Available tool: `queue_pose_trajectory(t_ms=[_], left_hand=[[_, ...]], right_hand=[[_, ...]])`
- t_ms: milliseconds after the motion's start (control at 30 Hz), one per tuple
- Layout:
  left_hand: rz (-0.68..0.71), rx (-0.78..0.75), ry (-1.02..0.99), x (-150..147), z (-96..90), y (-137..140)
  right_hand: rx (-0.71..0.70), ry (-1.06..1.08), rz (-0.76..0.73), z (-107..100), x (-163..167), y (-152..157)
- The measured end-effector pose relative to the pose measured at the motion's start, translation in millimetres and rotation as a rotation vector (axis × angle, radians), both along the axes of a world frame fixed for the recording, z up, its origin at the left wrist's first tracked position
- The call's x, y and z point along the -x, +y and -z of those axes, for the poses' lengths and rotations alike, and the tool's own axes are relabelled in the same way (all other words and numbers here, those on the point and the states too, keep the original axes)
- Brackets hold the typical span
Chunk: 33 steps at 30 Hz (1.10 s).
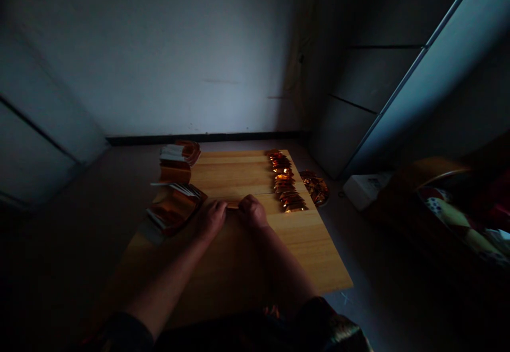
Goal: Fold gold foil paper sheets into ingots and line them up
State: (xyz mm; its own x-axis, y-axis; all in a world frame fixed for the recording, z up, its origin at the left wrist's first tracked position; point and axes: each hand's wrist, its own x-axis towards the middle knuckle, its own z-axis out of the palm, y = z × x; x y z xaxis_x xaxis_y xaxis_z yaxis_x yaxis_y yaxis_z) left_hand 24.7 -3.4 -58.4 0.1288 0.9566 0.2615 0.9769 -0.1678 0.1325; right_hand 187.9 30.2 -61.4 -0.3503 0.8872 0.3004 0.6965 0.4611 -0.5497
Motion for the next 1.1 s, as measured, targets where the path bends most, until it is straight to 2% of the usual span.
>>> queue_pose_trajectory(t_ms=[133,433,667,867,1100], left_hand=[[0.012,-0.032,-0.025,3,3.0,1],[0.055,-0.051,-0.067,6,8.5,2],[0.061,-0.072,-0.067,9,11.6,2],[0.047,-0.111,-0.084,10,15.7,3],[0.041,-0.099,-0.043,10,9.3,-1]], right_hand=[[-0.042,-0.141,0.062,-3,1,-9],[0.003,-0.376,0.126,-21,10,-20],[0.078,-0.368,0.165,-24,17,-21],[-0.014,-0.303,0.113,-11,16,-20],[-0.057,-0.259,0.111,-3,17,-20]])
